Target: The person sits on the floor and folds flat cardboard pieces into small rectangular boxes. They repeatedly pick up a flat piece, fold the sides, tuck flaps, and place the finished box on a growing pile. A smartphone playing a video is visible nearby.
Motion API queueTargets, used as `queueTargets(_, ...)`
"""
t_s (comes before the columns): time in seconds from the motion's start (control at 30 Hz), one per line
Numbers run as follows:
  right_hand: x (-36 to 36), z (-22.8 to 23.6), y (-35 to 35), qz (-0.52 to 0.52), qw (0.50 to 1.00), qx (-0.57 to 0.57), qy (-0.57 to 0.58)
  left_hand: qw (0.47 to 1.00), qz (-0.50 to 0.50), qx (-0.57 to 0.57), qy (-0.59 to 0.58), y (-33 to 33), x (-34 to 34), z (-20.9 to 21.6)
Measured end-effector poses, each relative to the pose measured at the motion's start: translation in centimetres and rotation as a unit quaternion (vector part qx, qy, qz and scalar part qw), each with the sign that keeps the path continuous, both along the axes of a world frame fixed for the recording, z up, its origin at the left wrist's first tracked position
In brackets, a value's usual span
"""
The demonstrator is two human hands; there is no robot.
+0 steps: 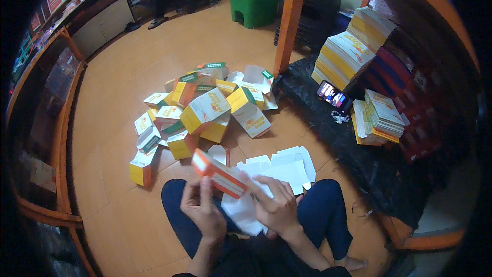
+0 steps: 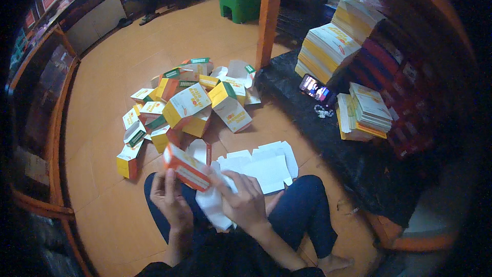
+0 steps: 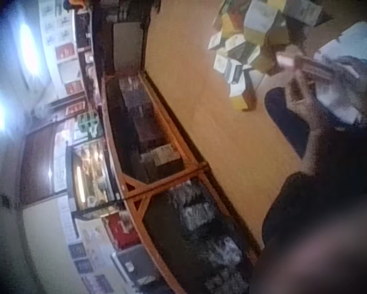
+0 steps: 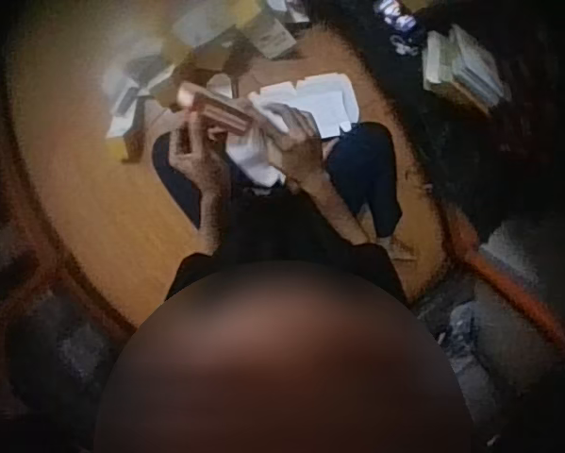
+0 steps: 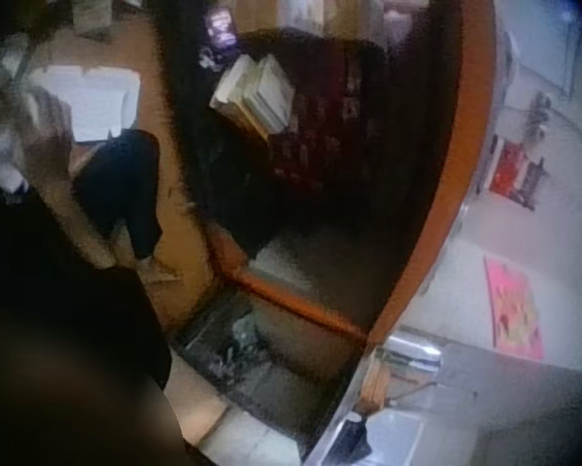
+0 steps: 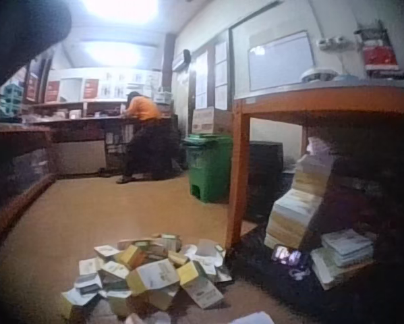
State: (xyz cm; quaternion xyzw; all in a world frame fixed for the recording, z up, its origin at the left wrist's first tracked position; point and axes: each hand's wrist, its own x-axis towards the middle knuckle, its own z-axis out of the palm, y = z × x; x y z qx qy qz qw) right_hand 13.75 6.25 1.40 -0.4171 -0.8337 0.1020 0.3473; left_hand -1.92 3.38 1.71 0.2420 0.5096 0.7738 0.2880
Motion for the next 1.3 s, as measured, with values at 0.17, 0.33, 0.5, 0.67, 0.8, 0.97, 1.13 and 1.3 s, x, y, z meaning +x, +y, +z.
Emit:
queueTargets(0.17, 0.4, 0.2, -0.5, -0.099, 0.985, -0.018, 0.142, 0.994, -0.057, 0.014, -0.092, 0.1, 1.6, -0.8)
queueTargets(0.33, -0.1, 1.4, -0.4, 0.017, 0.989, 0.038, 0.142, 0.979, -0.157, -0.093, -0.086, -1.1, 2.9, -0.1)
queueTargets(0.5, 1.6, 3.0, -0.1, 0.006, 0.965, -0.020, 0.263, 0.980, -0.126, -0.122, 0.089, -2.4, 1.4, 0.2)
queueTargets(0.67, 1.9, 3.8, -0.6, 0.101, 0.922, -0.142, 0.345, 0.932, -0.180, -0.059, 0.309, -3.2, 1.3, -2.2)
queueTargets(0.8, 1.0, 3.6, -0.9, 0.079, 0.923, -0.108, 0.360, 0.913, -0.224, -0.074, 0.333, -3.5, 1.5, -3.5)
queueTargets(0.97, 1.4, 3.3, -1.0, 0.086, 0.926, -0.072, 0.360, 0.920, -0.251, -0.078, 0.291, -3.6, 1.5, -3.0)
queueTargets(1.13, 1.6, 3.4, -1.1, 0.105, 0.932, -0.059, 0.341, 0.937, -0.237, -0.092, 0.239, -3.8, 1.2, -2.9)
queueTargets(1.3, 1.0, 3.1, -1.0, 0.114, 0.966, -0.012, 0.233, 0.946, -0.229, -0.112, 0.199, -4.3, 0.7, -3.9)
